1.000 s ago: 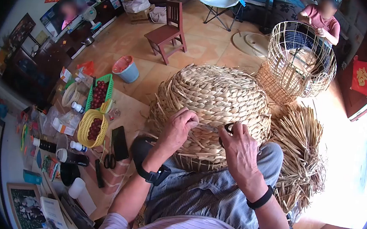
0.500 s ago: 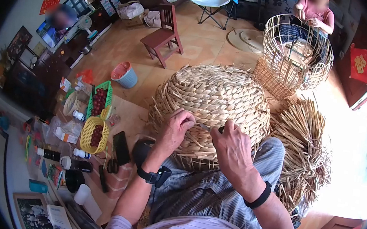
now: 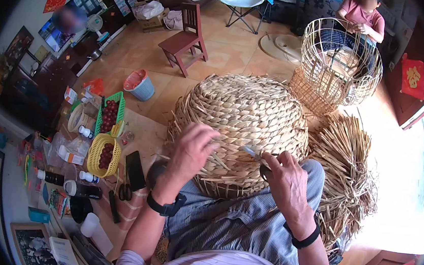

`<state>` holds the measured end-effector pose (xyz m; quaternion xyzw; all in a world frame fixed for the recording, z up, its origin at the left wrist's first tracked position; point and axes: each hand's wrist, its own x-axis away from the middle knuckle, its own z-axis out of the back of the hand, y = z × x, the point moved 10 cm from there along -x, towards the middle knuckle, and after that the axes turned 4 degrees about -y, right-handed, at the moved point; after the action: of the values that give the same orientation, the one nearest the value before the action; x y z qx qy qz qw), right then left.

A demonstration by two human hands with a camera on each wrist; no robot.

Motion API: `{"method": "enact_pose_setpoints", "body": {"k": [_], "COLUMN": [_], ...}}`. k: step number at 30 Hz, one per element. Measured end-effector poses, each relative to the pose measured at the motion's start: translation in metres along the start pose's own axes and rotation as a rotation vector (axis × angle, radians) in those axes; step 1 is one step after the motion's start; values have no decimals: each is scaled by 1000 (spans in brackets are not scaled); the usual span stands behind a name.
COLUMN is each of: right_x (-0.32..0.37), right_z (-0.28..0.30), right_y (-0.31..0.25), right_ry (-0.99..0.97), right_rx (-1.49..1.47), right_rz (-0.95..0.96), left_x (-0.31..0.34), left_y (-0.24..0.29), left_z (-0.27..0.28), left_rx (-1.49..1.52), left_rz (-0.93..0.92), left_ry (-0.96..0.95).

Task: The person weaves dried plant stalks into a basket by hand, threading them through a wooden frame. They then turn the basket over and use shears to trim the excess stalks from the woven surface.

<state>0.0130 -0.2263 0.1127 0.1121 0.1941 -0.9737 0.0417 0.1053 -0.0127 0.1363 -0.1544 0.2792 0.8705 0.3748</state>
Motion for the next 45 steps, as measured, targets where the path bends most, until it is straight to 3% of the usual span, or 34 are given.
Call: {"method": "enact_pose_setpoints", "body": {"k": [7,19,22,25,32,35,36,37,39,40,43,45], "right_x": [1,-5,-6,-3,-2,-1,-1,0,-2,-1,7,8], "right_z": [-2,-3,-6,-9,-16,-16,-18,-19,-15,-15,-4,-1], "right_y": [-15,-18,-17,-18,-18,-14,-10,-9,-16,-16,-11,-14], "right_ry": [13,-56,-64,-65,-35,-10,-15,-20,28,50,112,134], "right_rx": [46,101,110,106,77,72,71,68,1,-17,-36,-62], "right_rz": [78,188,162,118,81,91,84,77,98,96,75,72], "left_x": [5,11,14,13,13,14,17,18,23,30,23,22], "left_y": [16,-21,-29,-28,-24,-30,-35,-47,-68,-98,-76,-62], "left_z": [-24,-46,-56,-59,-53,-61,-60,-60,-44,-46,46,48], "left_rx": [-41,504,586,592,529,695,927,1083,935,935,-38,99], "left_rz": [-22,379,377,238,253,297,388,365,468,453,307,290], "left_ry": [-44,-145,-181,-110,-156,-182,-208,-135,-75,94,375,307]}}
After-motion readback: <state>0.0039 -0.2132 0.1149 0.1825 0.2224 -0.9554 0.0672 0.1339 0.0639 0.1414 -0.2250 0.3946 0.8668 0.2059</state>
